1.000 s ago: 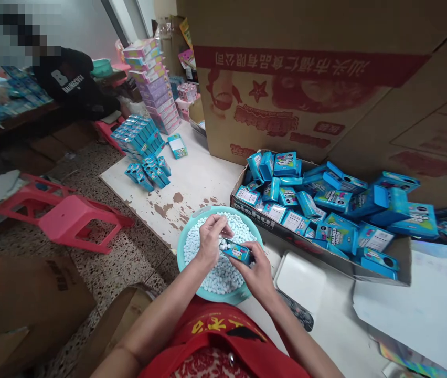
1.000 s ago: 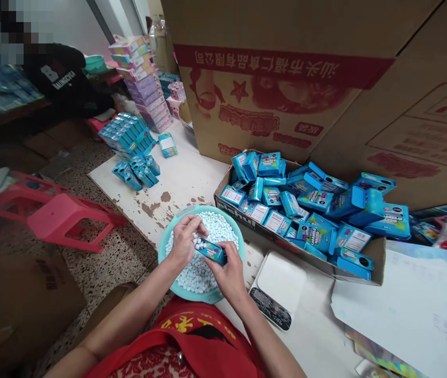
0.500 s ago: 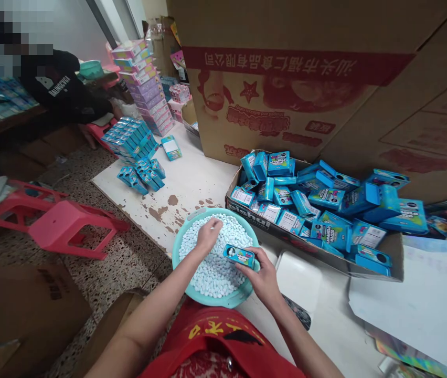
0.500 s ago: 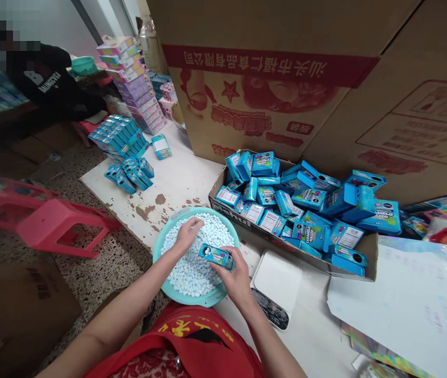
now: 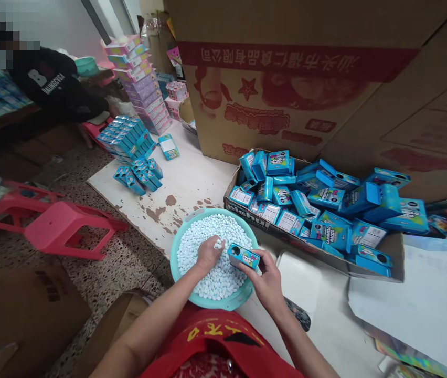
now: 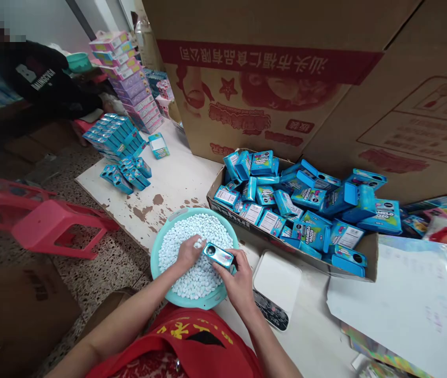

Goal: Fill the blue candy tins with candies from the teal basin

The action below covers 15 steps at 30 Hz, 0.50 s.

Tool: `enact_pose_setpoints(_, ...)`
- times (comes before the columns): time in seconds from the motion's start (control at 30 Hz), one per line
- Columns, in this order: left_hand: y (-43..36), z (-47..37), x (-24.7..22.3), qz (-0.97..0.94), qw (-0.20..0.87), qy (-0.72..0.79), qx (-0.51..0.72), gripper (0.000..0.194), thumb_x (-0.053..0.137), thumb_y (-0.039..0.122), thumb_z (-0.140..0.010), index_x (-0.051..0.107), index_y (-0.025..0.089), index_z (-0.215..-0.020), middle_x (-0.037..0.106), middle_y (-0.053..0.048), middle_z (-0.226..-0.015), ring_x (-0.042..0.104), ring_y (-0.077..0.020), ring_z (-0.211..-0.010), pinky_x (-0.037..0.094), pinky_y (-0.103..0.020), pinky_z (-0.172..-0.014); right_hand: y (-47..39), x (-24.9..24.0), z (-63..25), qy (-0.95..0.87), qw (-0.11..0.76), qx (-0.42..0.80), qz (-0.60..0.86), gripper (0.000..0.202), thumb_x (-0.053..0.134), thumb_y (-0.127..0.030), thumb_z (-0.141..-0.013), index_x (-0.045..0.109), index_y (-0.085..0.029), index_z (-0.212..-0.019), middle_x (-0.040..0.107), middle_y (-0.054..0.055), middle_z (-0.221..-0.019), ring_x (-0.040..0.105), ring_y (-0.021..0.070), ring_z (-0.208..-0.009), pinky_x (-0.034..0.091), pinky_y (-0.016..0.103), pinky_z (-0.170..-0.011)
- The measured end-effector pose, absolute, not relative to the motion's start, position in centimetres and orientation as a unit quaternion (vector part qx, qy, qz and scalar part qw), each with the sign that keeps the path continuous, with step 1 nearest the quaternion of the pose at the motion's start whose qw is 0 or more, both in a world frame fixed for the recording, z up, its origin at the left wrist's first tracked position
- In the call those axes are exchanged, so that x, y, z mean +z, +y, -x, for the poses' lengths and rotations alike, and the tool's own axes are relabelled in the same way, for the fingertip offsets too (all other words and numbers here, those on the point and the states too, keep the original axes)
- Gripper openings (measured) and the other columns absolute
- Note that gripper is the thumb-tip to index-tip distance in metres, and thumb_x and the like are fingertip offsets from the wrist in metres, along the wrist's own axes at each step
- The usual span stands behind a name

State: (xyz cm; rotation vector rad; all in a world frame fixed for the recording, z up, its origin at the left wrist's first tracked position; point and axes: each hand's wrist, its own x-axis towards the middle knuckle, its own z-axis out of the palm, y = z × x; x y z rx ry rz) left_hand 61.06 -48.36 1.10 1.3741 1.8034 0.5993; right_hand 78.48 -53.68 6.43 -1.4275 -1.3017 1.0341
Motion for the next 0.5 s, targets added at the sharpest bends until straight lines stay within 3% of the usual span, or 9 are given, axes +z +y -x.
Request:
enact_pose_setpoints(0.1,-47.5,-60.9,3.0,-0.472,0.424,0.720,0.282,0.033,0.038,0.048,-0.083,0.045,0.019,-0.068,0.049,0.001,-0.061,0.050,-0.0118,-0.052,0.039,-0.023,-0.048,-53.7,6.2,-78.4,-0.542,0.449,0.398,0.588,0.030,0.070,-0.041,-0.075,0.060,-0.022,-0.095,0.059,0.004,-0.093,0.057,0.0218,-0.087,0.047,0.035,-0.077)
enact_pose_setpoints(0.2,-47.3,-61.6,6.4,-0.365,0.526,0.656,0.400,0.033,0.046,0.052,-0.080,0.045,0.020,-0.074,0.048,0.004,-0.060,0.042,-0.0075,-0.041,0.029,-0.020,-0.038,-53.5,6.3,-77.9,-0.564,0.438,0.381,0.588,0.027,0.069,-0.040,-0.074,0.060,-0.022,-0.093,0.060,0.005,-0.092,0.057,0.0227,-0.087,0.046,0.036,-0.077)
enact_pose_setpoints(0.3,-47.3,-62.8,9.5,-0.239,0.619,0.532,0.527,0.030,0.063,0.043,-0.071,0.046,0.018,-0.070,0.046,0.005,-0.056,0.045,-0.0072,-0.041,0.031,-0.019,-0.039,-53.2,6.6,-76.9,-0.585,0.426,0.381,0.575,0.024,0.069,-0.035,-0.074,0.060,-0.022,-0.092,0.061,0.005,-0.091,0.057,0.0227,-0.087,0.046,0.035,-0.076)
enact_pose_setpoints(0.5,-47.2,-63.6,11.0,-0.194,0.605,0.504,0.585,0.026,0.068,0.035,-0.068,0.050,0.017,-0.070,0.056,0.003,-0.065,0.054,-0.0095,-0.051,0.043,-0.022,-0.049,-53.2,7.4,-76.0,-0.606,0.426,0.372,0.559,0.023,0.068,-0.030,-0.075,0.059,-0.022,-0.094,0.060,0.004,-0.091,0.056,0.0213,-0.084,0.046,0.033,-0.074)
